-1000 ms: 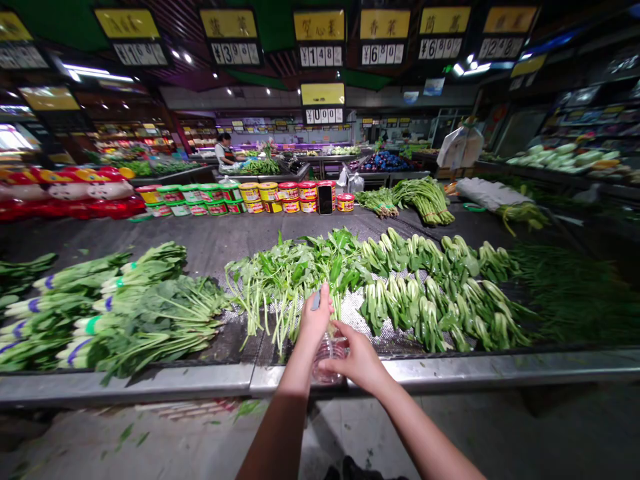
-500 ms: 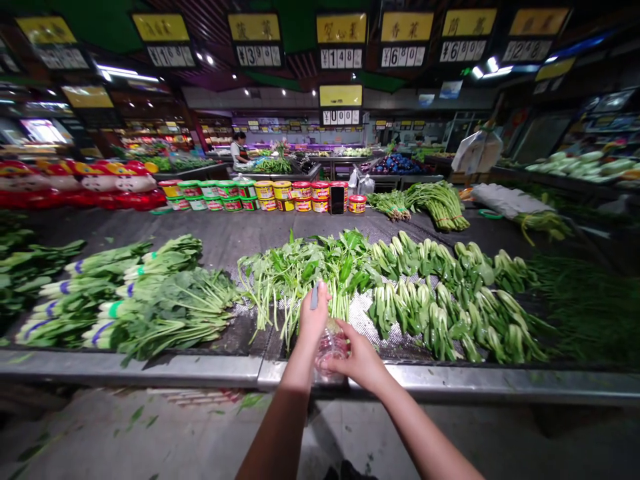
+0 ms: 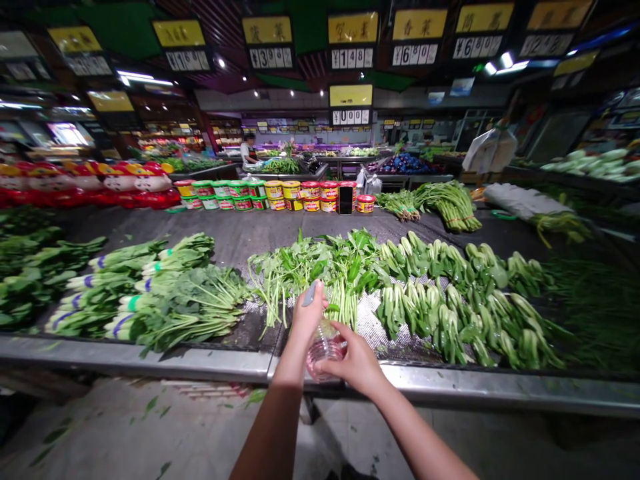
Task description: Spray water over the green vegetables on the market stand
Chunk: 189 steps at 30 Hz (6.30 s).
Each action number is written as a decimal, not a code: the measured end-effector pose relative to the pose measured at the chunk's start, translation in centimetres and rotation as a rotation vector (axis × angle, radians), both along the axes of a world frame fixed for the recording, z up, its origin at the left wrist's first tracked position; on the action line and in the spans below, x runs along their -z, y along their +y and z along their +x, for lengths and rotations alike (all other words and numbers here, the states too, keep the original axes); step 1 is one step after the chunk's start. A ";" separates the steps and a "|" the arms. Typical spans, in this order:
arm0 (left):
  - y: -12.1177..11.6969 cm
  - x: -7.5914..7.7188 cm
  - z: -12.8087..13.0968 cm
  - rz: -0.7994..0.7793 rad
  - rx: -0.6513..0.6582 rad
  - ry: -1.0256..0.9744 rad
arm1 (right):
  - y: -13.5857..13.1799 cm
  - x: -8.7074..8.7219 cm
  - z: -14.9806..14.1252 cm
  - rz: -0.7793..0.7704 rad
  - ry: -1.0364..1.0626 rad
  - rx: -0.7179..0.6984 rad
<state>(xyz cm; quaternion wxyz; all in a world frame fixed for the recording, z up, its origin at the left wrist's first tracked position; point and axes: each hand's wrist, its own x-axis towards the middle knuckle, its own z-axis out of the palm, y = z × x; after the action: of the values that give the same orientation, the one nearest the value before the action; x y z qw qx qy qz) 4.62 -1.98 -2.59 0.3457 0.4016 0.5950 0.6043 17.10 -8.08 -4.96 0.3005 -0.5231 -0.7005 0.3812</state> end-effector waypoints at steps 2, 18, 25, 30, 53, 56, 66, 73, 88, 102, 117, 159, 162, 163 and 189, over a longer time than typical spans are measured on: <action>-0.1 0.1 -0.3 -0.051 0.029 0.003 | -0.1 -0.1 -0.1 -0.001 -0.008 0.005; -0.8 0.2 -1.5 -0.025 0.021 0.002 | -0.4 -0.5 -0.7 0.004 -0.023 -0.026; -1.7 0.3 -1.8 -0.003 0.013 -0.058 | -0.6 0.0 -1.1 0.000 -0.007 -0.056; -1.8 -0.2 -1.6 0.003 0.062 -0.031 | -0.7 0.0 -1.1 -0.013 0.006 -0.054; -2.1 0.0 -1.0 -0.051 0.234 -0.019 | -1.8 0.0 -0.3 -0.001 0.004 -0.034; -2.5 0.2 -1.5 -0.056 0.208 -0.049 | -2.0 0.0 -0.5 0.015 0.027 -0.080; -3.6 0.5 -3.0 -0.048 0.183 0.004 | -2.0 1.0 -1.6 0.089 0.095 -0.182; -4.1 0.6 -3.5 0.000 0.288 0.070 | -2.2 2.5 -2.9 0.050 0.223 -0.224; -6.0 3.0 -7.2 -0.083 0.400 0.161 | -3.8 4.4 -6.6 -0.050 0.164 -0.228; -7.3 4.5 -9.4 -0.045 0.386 0.364 | -4.4 5.7 -8.9 -0.094 0.126 -0.286; -8.0 5.1 -11.0 -0.052 0.473 0.416 | -4.9 5.8 -10.3 -0.106 0.101 -0.331; -0.4 0.7 -10.9 -0.102 -0.033 -0.026 | -0.7 3.5 -10.7 0.122 0.039 -0.057; 0.5 0.9 -11.3 -0.094 -0.050 -0.086 | -0.3 3.2 -11.0 0.140 0.016 -0.052; 0.7 1.0 -11.5 -0.095 -0.051 -0.102 | -0.2 3.1 -11.1 0.141 0.007 -0.051; 0.8 0.9 -12.6 -0.063 -0.072 -0.078 | 0.8 2.8 -12.3 0.133 -0.015 -0.046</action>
<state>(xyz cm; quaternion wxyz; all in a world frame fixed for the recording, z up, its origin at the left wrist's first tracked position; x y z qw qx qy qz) -7.95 -1.14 -3.47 0.3592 0.3448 0.6140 0.6125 4.80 -7.29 -7.75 0.3206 -0.4885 -0.7385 0.3366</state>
